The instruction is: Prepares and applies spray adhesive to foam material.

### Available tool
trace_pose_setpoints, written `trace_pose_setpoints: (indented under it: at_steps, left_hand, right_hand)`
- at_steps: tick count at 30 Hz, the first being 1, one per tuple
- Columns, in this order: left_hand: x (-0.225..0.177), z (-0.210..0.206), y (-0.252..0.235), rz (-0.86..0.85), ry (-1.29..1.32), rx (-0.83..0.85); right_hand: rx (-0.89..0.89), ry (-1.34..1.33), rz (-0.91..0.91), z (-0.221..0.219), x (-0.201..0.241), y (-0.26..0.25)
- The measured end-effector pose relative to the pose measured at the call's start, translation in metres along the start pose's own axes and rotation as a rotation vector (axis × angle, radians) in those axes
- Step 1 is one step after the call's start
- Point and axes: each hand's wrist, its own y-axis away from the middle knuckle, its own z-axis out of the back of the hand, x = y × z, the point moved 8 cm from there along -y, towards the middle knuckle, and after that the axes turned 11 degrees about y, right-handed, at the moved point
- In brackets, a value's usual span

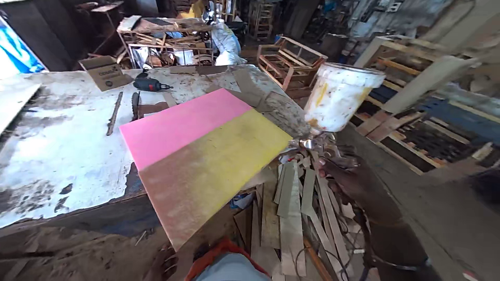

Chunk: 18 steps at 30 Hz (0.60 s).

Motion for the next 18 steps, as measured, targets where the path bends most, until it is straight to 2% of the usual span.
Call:
trace_pose_setpoints:
  at_steps: [2, 5, 8, 10, 13, 16, 18]
  left_hand:
    - [0.005, -0.008, 0.001, 0.018, -0.01, -0.013]
    - [0.011, -0.02, 0.005, 0.027, -0.036, 0.018]
    - [0.017, -0.029, 0.01, 0.041, -0.043, 0.012]
    - [0.022, -0.03, 0.015, 0.041, -0.059, 0.017]
    - [0.031, -0.031, 0.024, 0.045, -0.082, 0.019]
    - [0.044, -0.031, 0.04, 0.057, -0.113, 0.022]
    - [0.056, -0.027, 0.052, 0.077, -0.136, 0.021]
  right_hand:
    - [-0.042, 0.098, -0.054, 0.02, -0.017, 0.014]
    - [-0.004, -0.042, -0.102, 0.033, -0.034, 0.035]
    - [-0.017, 0.057, -0.124, 0.046, -0.051, 0.054]
    - [0.059, -0.08, -0.135, 0.041, -0.052, 0.068]
    - [0.101, -0.003, -0.092, 0.036, -0.056, 0.084]
    - [0.215, -0.106, -0.09, 0.018, -0.049, 0.102]
    - [0.251, -0.041, -0.047, 0.009, -0.044, 0.116]
